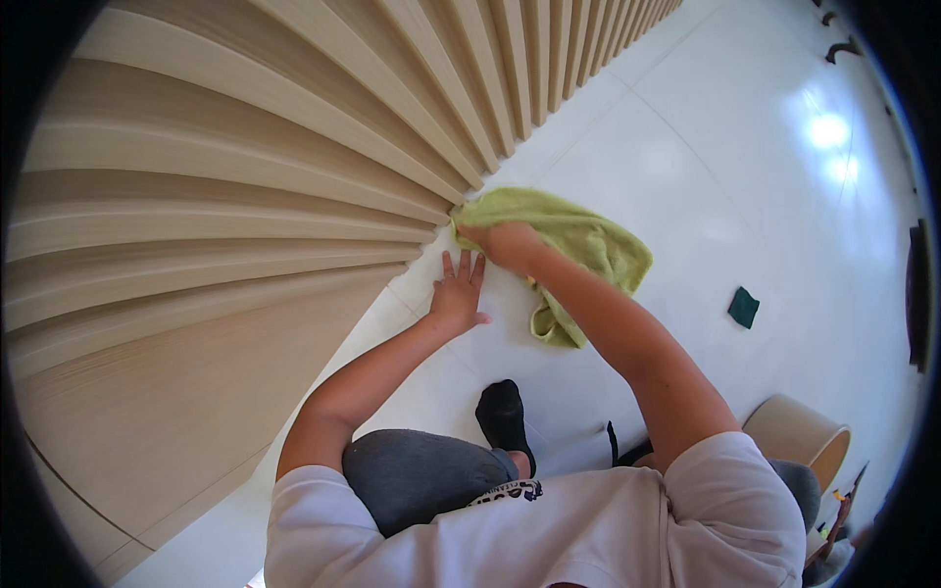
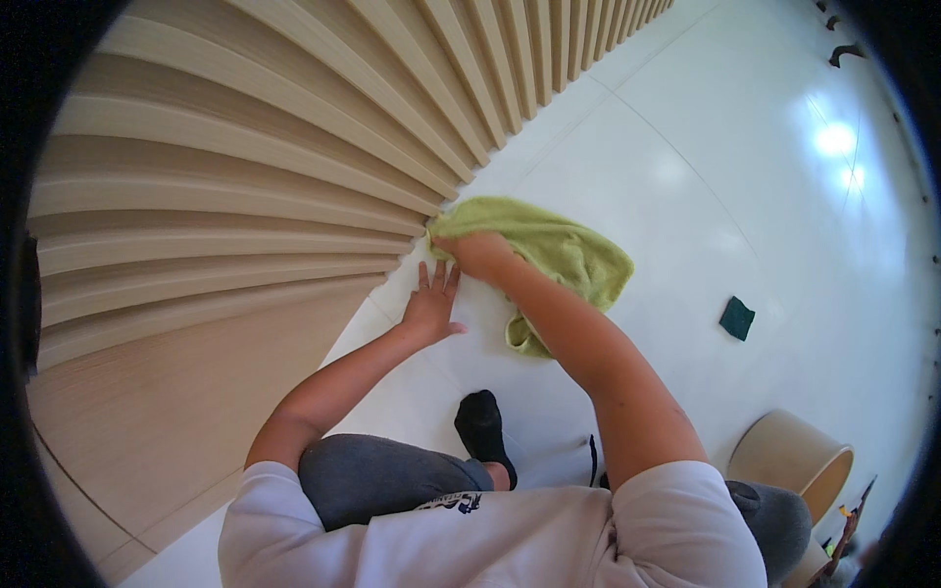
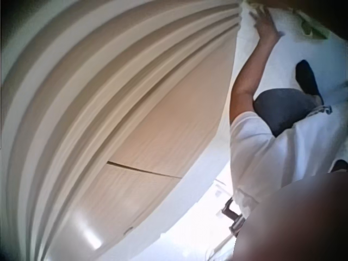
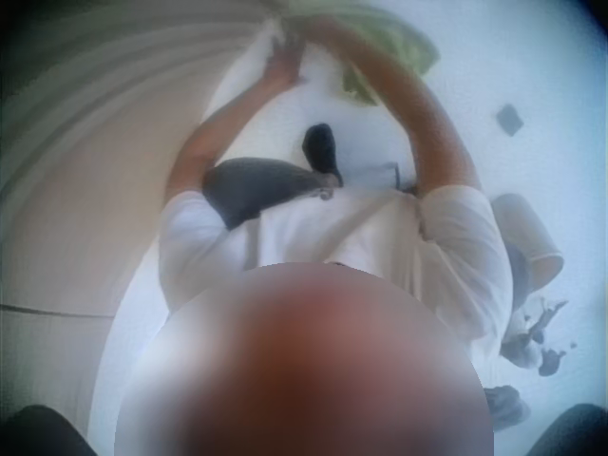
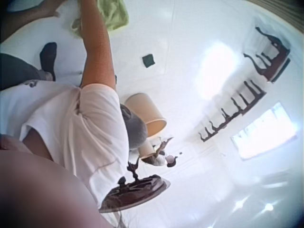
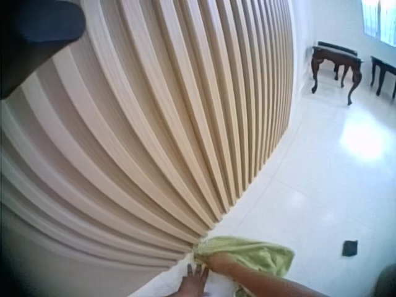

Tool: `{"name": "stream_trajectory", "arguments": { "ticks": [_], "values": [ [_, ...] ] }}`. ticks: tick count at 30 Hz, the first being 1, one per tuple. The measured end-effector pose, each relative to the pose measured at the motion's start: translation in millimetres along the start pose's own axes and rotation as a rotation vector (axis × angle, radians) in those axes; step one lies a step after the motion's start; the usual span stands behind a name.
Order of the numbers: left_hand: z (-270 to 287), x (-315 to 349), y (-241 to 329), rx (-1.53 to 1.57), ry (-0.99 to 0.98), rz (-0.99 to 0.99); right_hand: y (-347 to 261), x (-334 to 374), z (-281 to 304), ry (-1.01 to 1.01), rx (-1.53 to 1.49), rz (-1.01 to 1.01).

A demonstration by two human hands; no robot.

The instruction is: The person wipes a white floor tile using a green cloth, then uses a yellow scraper tool to clean the crevices of a wooden-slatted wall where it meets the floor.

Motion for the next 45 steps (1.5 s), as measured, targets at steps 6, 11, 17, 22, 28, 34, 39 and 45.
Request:
{"name": "stream_trajectory", "arguments": {
  "ticks": [6, 11, 17, 22, 28, 34, 39, 45],
  "values": [
    [-2, 1, -8, 0.039, 0.006, -0.016, -6, 25, -10, 0.171, -0.087, -0.135],
    [10, 0, 6, 0.051, 0.031, -0.02, 11, 0, 1, 0.319, -0.029, -0.151],
    [2, 6, -9, 0.059, 0.015, -0.006, 1, 10, -9, 0.064, -0.08, 0.053],
    [4, 4, -5, 0.082, 0.039, -0.011, 10, 11, 5, 0.25, -0.227, -0.151],
    [9, -4, 8, 0.088, 0.032, -0.013, 16, -1, 5, 0.284, -0.052, -0.083],
    [-2, 1, -11, 0.042, 0.008, -0.003, -6, 20, -18, 0.03, -0.024, -0.061],
    [7, -1, 1, 0.074, 0.06, -0.018, 3, 0, -1, 0.247, 0.055, -0.181],
    [-1, -1, -7, 0.065, 0.031, -0.025, 4, 6, -21, 0.246, -0.019, -0.286]
  ]
}}
Point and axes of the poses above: each hand's wrist, its own x-axis away from the middle knuckle, its own z-axis out of the back of the hand, y = z × x, the point moved 9 cm from there along -x, towards the middle knuckle, and after that the axes turned 10 degrees about z, right-handed, at the moved point
